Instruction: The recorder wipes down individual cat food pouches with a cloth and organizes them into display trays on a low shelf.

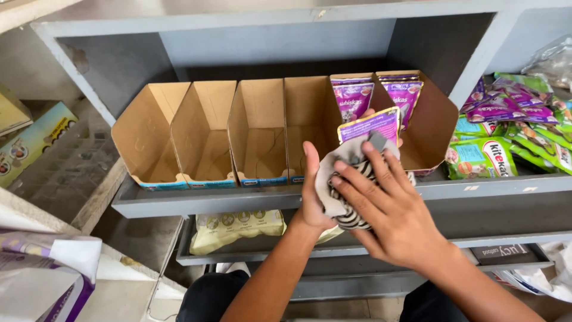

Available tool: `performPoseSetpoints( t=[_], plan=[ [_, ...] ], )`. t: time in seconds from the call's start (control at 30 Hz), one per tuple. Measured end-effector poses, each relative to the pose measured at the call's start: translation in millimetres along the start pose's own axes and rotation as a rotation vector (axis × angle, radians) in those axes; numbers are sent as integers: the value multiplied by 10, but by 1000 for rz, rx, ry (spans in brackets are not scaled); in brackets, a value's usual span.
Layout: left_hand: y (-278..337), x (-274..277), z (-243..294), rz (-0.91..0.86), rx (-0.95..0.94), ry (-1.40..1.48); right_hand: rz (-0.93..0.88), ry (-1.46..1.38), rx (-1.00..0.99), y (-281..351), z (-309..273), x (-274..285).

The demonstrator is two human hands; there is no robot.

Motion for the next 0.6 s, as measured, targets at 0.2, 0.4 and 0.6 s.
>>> performPoseSetpoints(
  t=[0.2, 0.4, 0.6],
  plan=[
    [119, 44, -43, 31, -19, -144, 160, -225, -204, -153, 119, 177],
    [18, -350, 58, 41, -101, -468, 117, -312, -272, -20, 55, 95],
    [-52, -871, 57, -109, -132, -784, 145, -620, -725, 462, 597, 81]
  ],
)
Point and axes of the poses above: each hand's wrist, its own y-axis away from the middle knuckle, its own x-axis out of the back of the hand, z = x × y, the point moved 7 cm from there along -y, towards the middle knuckle, and after that the axes turned 7 degrees about -x, right-handed, at the moved point
